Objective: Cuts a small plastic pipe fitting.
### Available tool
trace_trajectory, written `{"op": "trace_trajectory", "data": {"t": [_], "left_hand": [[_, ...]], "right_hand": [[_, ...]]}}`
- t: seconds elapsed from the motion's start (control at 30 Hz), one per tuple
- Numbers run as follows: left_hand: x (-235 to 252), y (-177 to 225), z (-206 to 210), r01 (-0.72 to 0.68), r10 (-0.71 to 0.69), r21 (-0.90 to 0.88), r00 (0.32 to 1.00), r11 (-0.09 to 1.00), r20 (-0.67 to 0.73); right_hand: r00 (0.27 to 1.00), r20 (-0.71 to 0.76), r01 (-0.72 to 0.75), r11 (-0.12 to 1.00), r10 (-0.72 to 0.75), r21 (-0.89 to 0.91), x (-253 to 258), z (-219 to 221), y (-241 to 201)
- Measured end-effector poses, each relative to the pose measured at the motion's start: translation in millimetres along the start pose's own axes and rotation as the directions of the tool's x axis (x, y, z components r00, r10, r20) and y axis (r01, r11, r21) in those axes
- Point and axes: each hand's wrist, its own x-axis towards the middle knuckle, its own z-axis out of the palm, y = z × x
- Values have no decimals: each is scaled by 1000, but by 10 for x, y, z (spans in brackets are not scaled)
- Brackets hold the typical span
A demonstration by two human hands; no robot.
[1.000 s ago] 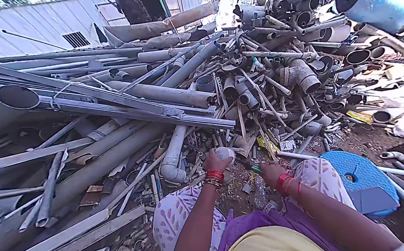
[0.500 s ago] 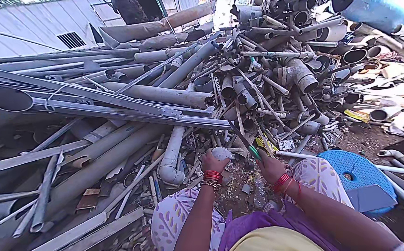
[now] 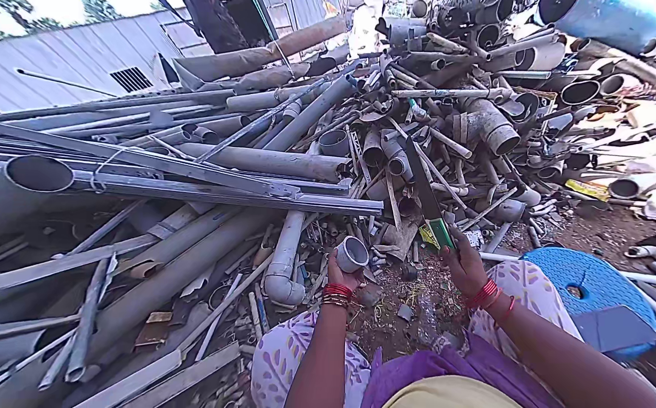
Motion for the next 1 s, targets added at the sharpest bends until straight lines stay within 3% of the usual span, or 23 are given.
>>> {"op": "trace_trajectory", "data": {"t": [0.07,0.1,0.13,0.17,0.2,0.23,0.3,0.4,0.43,0.47,0.5,0.57,0.67,0.77,0.8,0.9,0.93,1.0], "left_hand": [[12,17,-20,2,-2,-61,1000,998,-2],[14,23,-12,-22,22,-70,1000,997,-10],[11,19,4,-64,62,-60,998,996,-25],[3,10,9,-102,101,-41,994,994,-28],[8,-2,-1,-133,133,-17,991,991,-16],[19,-6,-10,-149,150,5,989,989,-18],[46,-14,-9,-138,138,23,990,990,-36],[42,-7,-37,-124,130,164,991,979,-29],[22,5,-24,-130,136,213,991,968,-14],[-8,13,-5,-148,154,247,988,958,-2],[-31,15,7,-170,175,262,985,950,3],[10,19,-17,-186,197,249,980,950,-22],[76,2,-87,-150,164,253,986,956,-34],[5,12,-34,-135,164,379,986,916,-44],[-25,16,3,-148,179,383,983,912,-47],[-8,-8,-15,-182,218,363,974,914,-59],[22,-11,-34,-180,216,356,974,917,-63],[28,-11,-52,-173,209,364,976,915,-60]], "right_hand": [[989,144,32,997,-21,-75,-28,-35,23],[939,342,18,985,43,-172,-1,-93,-15],[803,567,-3,952,185,-306,75,-149,-88],[626,703,11,898,337,-441,167,-150,-148],[521,742,43,856,421,-516,212,-117,-165],[500,745,56,842,441,-536,225,-99,-173],[583,721,73,859,375,-506,216,-138,-196],[794,587,186,854,160,-485,96,-126,-175],[818,559,206,837,138,-508,69,-96,-190],[788,586,193,827,191,-529,66,-81,-254],[711,649,170,829,271,-533,87,-81,-340],[581,762,158,879,286,-450,149,-104,-417],[623,746,187,881,235,-434,210,-168,-323],[784,595,248,788,179,-563,116,-101,-290],[782,599,258,785,174,-564,97,-90,-346],[601,758,218,860,254,-461,156,-136,-572],[586,769,191,879,256,-438,172,-148,-580],[646,714,170,860,271,-481,149,-137,-543]]}}
